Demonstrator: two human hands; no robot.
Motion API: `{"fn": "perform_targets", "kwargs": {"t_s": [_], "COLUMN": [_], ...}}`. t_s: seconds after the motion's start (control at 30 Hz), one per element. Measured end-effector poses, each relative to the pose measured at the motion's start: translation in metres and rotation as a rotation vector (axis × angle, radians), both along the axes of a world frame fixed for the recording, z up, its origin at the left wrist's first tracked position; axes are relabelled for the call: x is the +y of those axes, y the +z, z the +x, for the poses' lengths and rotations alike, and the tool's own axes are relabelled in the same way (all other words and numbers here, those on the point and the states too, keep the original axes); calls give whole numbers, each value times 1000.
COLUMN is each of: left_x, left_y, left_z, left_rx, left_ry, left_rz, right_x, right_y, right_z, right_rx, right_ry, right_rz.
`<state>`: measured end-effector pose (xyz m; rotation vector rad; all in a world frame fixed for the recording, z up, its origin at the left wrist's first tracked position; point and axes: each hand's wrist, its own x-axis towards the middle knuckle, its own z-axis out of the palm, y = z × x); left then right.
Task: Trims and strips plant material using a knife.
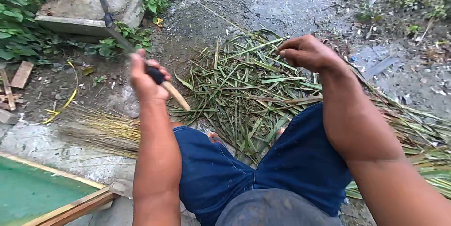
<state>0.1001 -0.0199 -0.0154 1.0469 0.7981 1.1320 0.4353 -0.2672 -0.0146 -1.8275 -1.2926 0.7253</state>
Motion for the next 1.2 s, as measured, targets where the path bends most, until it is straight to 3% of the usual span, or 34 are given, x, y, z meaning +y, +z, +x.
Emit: {"fn": "perform_targets", "kwargs": {"t_s": [0.1, 0.2, 0.27, 0.5, 0.7, 0.9, 1.07, 1.2], "left_x": [-56, -84, -82, -48, -89, -53, -91, -76], "left_y": [-8, -21, -24, -13, -24, -8, -19, -14], "left_z": [37, 64, 66, 52, 74, 65, 77, 75], "left_rx": [198, 176, 116, -28, 193, 71, 256, 138], "left_ry": [-457, -732, -744, -485, -797, -562, -830, -783], "left_rz": [54, 10, -8, 16, -5, 20, 1, 29], "right_x": [21, 36, 40, 39, 41, 32, 35, 35], "right_y": [-6, -10, -10, -13, -12, -9, -11, -5], "right_z": [-30, -61, -71, -65, -73, -67, -71, -74], "right_rx": [106, 181, 224, 189, 228, 165, 119, 91], "right_ry": [81, 196, 247, 242, 253, 275, 230, 245], "right_rz": [52, 67, 37, 18, 88, 79, 147, 169]}}
